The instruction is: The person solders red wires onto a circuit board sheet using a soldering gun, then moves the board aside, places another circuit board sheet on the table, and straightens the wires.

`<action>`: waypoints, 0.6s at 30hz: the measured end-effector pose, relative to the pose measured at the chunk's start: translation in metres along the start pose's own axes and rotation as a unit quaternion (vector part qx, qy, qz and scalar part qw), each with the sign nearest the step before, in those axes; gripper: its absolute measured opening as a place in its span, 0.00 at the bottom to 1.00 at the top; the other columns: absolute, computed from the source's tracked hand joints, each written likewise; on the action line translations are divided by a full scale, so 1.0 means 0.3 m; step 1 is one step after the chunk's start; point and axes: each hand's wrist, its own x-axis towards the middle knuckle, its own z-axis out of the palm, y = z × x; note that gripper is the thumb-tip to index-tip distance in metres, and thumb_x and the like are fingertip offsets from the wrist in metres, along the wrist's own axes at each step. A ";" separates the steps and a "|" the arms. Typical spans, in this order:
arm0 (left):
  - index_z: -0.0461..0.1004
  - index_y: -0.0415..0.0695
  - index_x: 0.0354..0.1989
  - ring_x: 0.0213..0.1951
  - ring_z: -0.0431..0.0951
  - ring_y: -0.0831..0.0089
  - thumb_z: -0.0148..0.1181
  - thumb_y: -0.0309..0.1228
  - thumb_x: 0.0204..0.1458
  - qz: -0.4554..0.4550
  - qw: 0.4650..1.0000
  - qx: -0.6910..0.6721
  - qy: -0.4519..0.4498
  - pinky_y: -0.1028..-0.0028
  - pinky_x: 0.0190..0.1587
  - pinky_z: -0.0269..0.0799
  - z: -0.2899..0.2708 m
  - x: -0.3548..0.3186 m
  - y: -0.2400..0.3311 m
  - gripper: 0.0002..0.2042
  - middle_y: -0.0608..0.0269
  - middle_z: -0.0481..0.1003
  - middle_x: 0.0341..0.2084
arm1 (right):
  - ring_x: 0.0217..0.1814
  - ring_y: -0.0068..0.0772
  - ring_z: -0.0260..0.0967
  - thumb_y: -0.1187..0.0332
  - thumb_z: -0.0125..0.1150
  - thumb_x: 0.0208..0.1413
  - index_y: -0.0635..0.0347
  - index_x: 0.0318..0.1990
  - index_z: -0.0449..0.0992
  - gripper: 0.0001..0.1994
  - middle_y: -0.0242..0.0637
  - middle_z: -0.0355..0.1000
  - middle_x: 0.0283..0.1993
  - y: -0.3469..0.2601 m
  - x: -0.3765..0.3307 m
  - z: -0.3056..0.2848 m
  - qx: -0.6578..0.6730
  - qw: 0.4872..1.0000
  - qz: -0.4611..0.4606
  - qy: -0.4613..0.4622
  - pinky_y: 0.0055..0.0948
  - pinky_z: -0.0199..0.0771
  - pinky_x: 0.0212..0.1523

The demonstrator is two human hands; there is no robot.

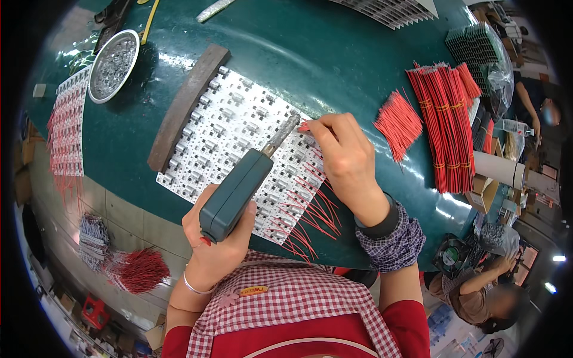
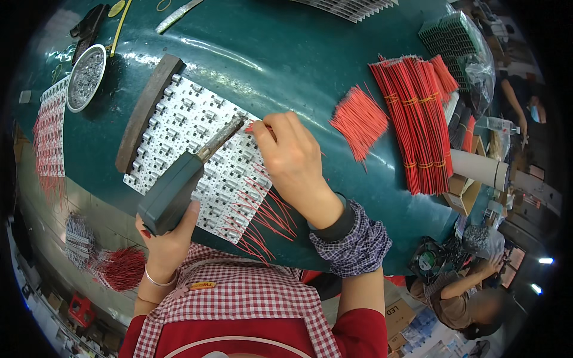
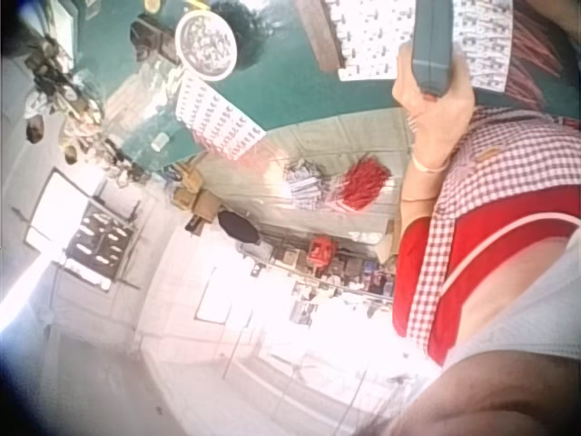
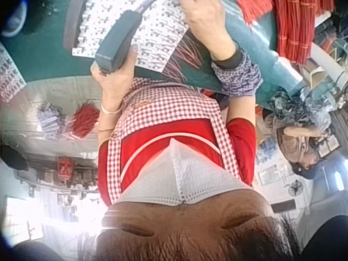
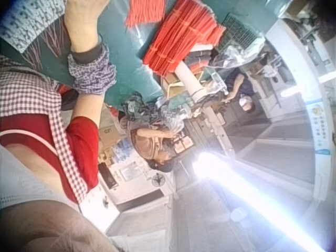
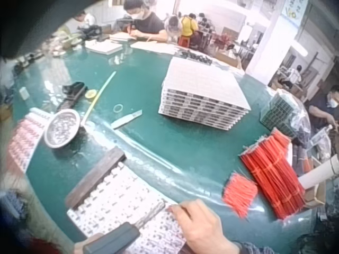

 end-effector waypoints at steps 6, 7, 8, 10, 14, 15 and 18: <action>0.77 0.34 0.33 0.25 0.72 0.81 0.67 0.16 0.48 0.000 1.000 0.018 -0.004 0.78 0.28 0.68 0.000 -0.001 -0.001 0.05 0.63 0.74 0.26 | 0.38 0.38 0.70 0.77 0.63 0.43 0.65 0.39 0.76 0.12 0.38 0.69 0.38 -0.003 0.002 0.003 -0.007 1.000 -0.006 -0.001 0.33 0.73 0.35; 0.77 0.34 0.33 0.25 0.72 0.81 0.67 0.16 0.48 0.000 1.000 0.018 -0.004 0.78 0.28 0.68 -0.001 -0.001 -0.003 0.05 0.63 0.74 0.26 | 0.38 0.38 0.70 0.77 0.63 0.43 0.65 0.39 0.76 0.12 0.38 0.69 0.38 -0.005 0.003 0.003 -0.007 1.000 -0.006 -0.001 0.33 0.73 0.35; 0.77 0.34 0.32 0.25 0.72 0.81 0.67 0.17 0.48 -0.001 1.000 0.017 -0.008 0.78 0.28 0.68 -0.001 -0.002 -0.007 0.05 0.63 0.74 0.25 | 0.38 0.38 0.69 0.77 0.63 0.42 0.65 0.39 0.76 0.13 0.38 0.69 0.38 -0.006 0.003 0.002 -0.010 1.000 -0.006 -0.003 0.33 0.73 0.35; 0.76 0.34 0.32 0.25 0.72 0.81 0.67 0.17 0.48 -0.002 1.000 0.017 -0.011 0.78 0.28 0.68 -0.002 -0.004 -0.009 0.05 0.63 0.74 0.25 | 0.38 0.38 0.69 0.77 0.63 0.42 0.66 0.39 0.76 0.13 0.38 0.69 0.37 -0.009 0.005 0.001 -0.012 1.000 -0.006 -0.004 0.33 0.73 0.35; 0.75 0.35 0.31 0.24 0.71 0.80 0.66 0.16 0.48 -0.001 1.000 0.024 -0.008 0.78 0.28 0.67 0.002 -0.005 0.000 0.05 0.63 0.73 0.24 | 0.38 0.38 0.69 0.77 0.63 0.42 0.67 0.39 0.76 0.13 0.39 0.68 0.37 -0.010 0.008 -0.001 -0.018 1.000 -0.012 -0.008 0.34 0.73 0.35; 0.75 0.35 0.31 0.24 0.71 0.80 0.66 0.16 0.48 -0.012 1.000 0.020 -0.007 0.78 0.28 0.67 0.002 -0.005 0.002 0.06 0.63 0.73 0.24 | 0.38 0.38 0.69 0.77 0.62 0.42 0.67 0.39 0.76 0.13 0.39 0.68 0.37 -0.010 0.008 -0.001 -0.020 1.000 -0.014 -0.009 0.34 0.73 0.35; 0.75 0.35 0.30 0.24 0.71 0.80 0.66 0.16 0.47 0.018 0.999 0.048 -0.016 0.78 0.28 0.67 -0.004 -0.001 -0.006 0.06 0.63 0.73 0.24 | 0.38 0.38 0.69 0.77 0.62 0.41 0.67 0.39 0.76 0.14 0.39 0.68 0.37 -0.010 0.011 -0.002 -0.022 1.000 -0.017 -0.010 0.34 0.73 0.34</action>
